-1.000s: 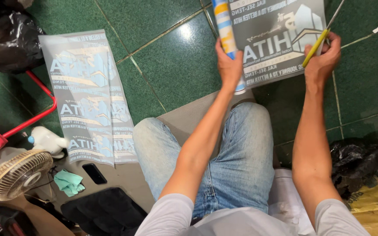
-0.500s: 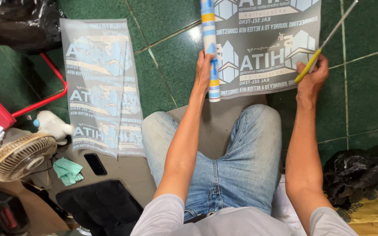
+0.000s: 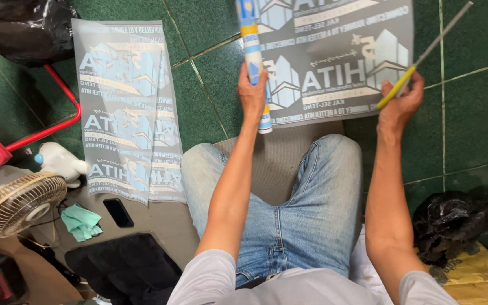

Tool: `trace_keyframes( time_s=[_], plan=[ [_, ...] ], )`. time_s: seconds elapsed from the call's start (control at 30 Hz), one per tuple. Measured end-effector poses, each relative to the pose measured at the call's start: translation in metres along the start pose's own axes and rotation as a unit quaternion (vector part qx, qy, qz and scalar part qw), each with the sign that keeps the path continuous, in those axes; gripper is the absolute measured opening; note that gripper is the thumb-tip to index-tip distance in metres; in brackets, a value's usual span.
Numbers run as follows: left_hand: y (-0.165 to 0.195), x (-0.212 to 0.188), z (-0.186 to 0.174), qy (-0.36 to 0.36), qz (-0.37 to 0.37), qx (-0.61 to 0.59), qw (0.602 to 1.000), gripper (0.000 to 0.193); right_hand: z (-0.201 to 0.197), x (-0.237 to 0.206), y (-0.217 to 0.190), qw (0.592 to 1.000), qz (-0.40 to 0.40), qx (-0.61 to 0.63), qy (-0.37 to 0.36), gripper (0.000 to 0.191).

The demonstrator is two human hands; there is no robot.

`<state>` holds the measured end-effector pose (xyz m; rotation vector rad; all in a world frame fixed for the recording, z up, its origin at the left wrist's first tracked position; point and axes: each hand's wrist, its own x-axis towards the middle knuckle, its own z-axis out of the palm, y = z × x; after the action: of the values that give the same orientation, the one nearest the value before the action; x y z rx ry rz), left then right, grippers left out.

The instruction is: The person sits on the floor holding a roll of printed vinyl film. They peel the leading edge free, unroll a section, spread the film flat, and cut sheets from the roll using scissors, setting the cut sheets aside.

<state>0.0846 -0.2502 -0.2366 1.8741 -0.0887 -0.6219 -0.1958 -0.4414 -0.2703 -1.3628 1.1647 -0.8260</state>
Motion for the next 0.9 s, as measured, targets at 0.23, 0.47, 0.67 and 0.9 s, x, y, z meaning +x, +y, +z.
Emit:
trace_keyframes(
  time_s=[0.23,0.47,0.67,0.9],
  plan=[
    [-0.016,0.029,-0.044,0.052,0.040,0.082,0.994,0.039,0.056,0.013,0.002,0.996,0.074,0.021,-0.039,0.057],
    [-0.004,0.069,-0.077,0.074,0.053,0.122,0.988,0.048,0.101,0.026,-0.005,0.995,0.078,-0.024,-0.059,0.050],
    [0.005,0.070,-0.085,0.097,0.068,0.142,0.983,0.048,0.111,0.023,-0.012,0.991,0.115,-0.030,-0.063,0.048],
    [0.004,0.068,-0.089,0.109,0.019,0.218,0.970,0.051,0.097,0.014,-0.010,0.991,0.105,-0.036,-0.070,0.048]
  ],
)
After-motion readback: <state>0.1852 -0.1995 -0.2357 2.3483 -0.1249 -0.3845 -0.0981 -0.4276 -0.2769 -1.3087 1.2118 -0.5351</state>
